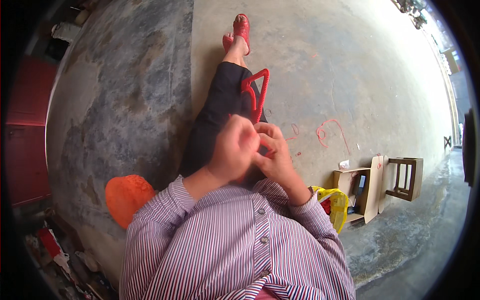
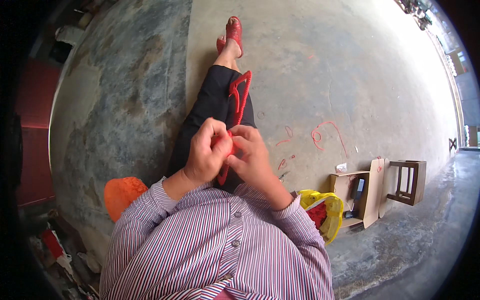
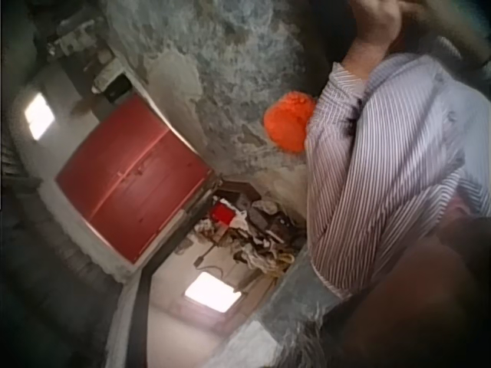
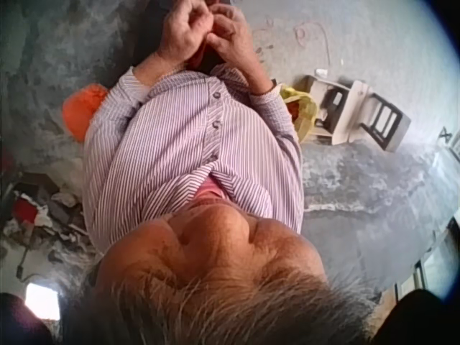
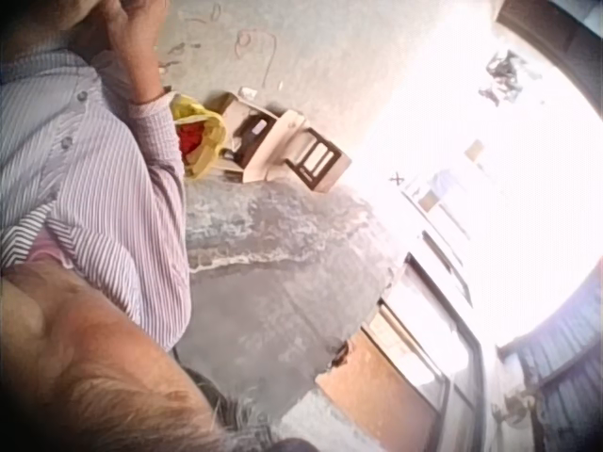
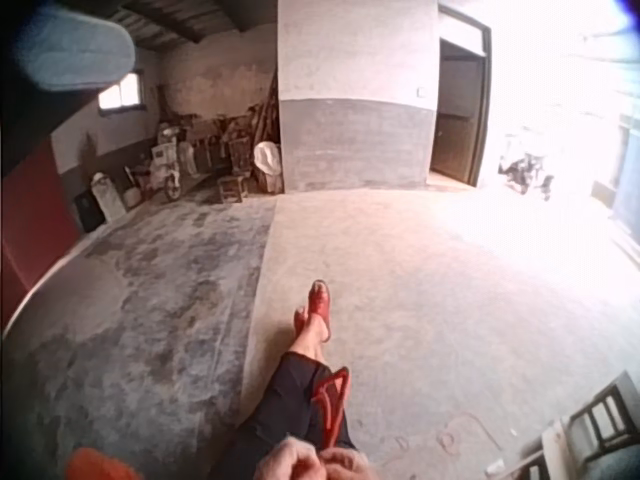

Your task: The person wraps and weaves red string around a red furniture frame component by hand.

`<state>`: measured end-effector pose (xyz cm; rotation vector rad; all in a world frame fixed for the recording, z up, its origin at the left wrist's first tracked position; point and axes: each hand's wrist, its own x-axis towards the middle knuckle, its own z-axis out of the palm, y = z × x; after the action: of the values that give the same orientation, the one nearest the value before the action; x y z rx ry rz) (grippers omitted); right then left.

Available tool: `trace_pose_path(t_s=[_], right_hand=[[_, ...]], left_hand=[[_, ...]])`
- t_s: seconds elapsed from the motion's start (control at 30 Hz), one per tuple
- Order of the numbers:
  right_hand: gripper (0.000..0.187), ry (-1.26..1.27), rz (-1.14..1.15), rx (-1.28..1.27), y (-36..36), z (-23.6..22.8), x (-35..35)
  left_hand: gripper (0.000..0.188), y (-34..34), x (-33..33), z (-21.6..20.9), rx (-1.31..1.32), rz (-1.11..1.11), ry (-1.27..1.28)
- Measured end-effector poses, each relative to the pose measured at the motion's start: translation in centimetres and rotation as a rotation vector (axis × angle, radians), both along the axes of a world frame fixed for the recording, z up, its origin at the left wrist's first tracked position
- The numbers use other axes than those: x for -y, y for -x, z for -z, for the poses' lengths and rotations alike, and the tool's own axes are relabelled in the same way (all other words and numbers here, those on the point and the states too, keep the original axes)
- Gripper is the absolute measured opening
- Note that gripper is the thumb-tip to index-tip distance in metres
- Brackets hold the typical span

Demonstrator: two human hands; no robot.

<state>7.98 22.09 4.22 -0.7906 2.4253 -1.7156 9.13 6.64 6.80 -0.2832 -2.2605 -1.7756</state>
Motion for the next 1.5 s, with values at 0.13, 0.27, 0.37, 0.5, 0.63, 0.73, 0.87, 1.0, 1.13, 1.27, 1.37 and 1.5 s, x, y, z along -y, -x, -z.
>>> trace_pose_path(t_s=[0.13,0.27,0.37,0.5,0.63,0.73,0.87,1.0,1.13,1.27,1.37,1.5], right_hand=[[0.038,0.647,0.107,0.577,-0.1,-1.5,-3.5],[0.025,1.254,0.256,0.492,2.3,-3.3,-9.8],[0.015,1.223,0.366,0.447,3.8,-2.7,-15.2],[0.016,0.878,0.399,0.685,2.5,0.3,-12.9],[0.042,0.406,0.021,1.021,0.4,1.3,-5.3],[0.019,0.137,-0.054,1.058,0.9,1.8,-3.5],[0.011,0.346,0.133,0.974,1.7,1.8,-4.9],[0.012,0.253,0.196,0.860,0.5,1.9,-6.0],[0.013,0.290,0.244,0.888,-2.0,2.2,-6.3],[0.012,0.358,0.286,0.891,-3.5,3.5,-6.4],[0.012,0.424,0.370,0.934,-3.2,4.7,-7.2],[0.035,0.437,0.410,0.784,-0.9,2.8,-7.9]], left_hand=[[0.008,2.5,1.9,0.7,0.837,-0.046,-0.761],[0.024,2.0,1.2,1.3,0.850,0.012,-0.636],[0.056,1.6,2.1,3.8,0.676,0.068,-0.308],[0.059,1.1,2.1,7.0,0.639,0.078,-0.156],[0.057,0.9,1.4,8.1,0.779,0.059,-0.246],[0.046,1.0,1.2,9.0,0.828,0.101,-0.422],[0.037,0.9,1.0,7.5,0.987,0.211,-0.637],[0.031,0.9,0.8,7.9,1.033,0.184,-0.841],[0.027,1.3,0.8,8.2,1.048,0.178,-0.992],[0.015,1.7,0.3,9.3,1.054,0.181,-0.993],[0.010,2.1,0.4,8.9,1.072,0.162,-1.014],[0.032,1.6,0.4,5.7,0.896,0.052,-0.848]])
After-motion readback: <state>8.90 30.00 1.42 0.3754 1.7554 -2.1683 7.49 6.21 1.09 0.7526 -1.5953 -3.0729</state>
